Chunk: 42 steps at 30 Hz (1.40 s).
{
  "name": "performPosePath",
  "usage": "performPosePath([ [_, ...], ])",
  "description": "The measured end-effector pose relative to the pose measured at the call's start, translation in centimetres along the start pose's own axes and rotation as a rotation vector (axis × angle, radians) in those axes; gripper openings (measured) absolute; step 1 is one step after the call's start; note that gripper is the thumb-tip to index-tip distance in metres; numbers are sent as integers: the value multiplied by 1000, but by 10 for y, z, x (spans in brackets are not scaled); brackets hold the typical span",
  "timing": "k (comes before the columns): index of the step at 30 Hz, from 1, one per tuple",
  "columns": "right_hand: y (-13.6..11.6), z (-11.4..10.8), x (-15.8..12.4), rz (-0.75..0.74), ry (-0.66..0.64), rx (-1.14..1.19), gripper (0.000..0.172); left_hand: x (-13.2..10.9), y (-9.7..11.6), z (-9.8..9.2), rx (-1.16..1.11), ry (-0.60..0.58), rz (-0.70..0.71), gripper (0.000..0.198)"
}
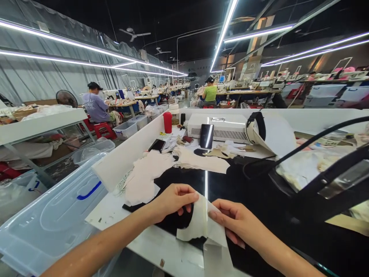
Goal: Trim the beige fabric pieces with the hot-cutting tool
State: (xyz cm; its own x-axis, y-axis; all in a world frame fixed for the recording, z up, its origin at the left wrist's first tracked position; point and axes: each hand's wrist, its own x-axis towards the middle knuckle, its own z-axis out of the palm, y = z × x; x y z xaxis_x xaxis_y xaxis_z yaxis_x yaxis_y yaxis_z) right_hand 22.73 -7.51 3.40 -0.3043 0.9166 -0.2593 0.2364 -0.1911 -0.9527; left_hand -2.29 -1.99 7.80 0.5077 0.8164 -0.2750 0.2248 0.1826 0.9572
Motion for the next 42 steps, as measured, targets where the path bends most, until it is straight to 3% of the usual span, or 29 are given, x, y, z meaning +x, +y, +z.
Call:
performPosePath([
  [4, -11, -12, 13, 23, 107, -23, 66, 15, 3, -19, 77, 38, 7, 60],
  [7, -15, -21, 30, -10, 207, -46, 63, 33, 18, -38, 108, 74, 60, 65],
  [11, -24, -43, 63, -126, 397, -96, 53, 67, 55, -66, 183, 165, 233, 57],
  [15, -37, -81, 108, -305, 665, -184, 43, 109, 83, -87, 288, 292, 480, 39],
  [18, -34, -103, 138, -423, 789, -327, 32, 134, 77, -97, 409, 341, 621, 22],
  [22, -4, -110, 158, -513, 737, -555, 18, 149, 35, -112, 616, 285, 664, 12],
  [26, 29, -108, 157, -549, 669, -756, 17, 152, -7, -124, 770, 203, 651, 14],
  [29, 39, -110, 155, -570, 656, -888, 26, 154, -19, -125, 841, 175, 636, 16],
  [35, 43, -112, 145, -618, 674, -1097, 51, 132, -3, -127, 921, 228, 564, 28],
  [38, 51, -108, 135, -672, 717, -1118, 52, 105, 13, -146, 962, 348, 464, 30],
  [42, 64, -101, 127, -850, 687, -1159, 42, 65, 22, -176, 1033, 533, 225, 23],
])
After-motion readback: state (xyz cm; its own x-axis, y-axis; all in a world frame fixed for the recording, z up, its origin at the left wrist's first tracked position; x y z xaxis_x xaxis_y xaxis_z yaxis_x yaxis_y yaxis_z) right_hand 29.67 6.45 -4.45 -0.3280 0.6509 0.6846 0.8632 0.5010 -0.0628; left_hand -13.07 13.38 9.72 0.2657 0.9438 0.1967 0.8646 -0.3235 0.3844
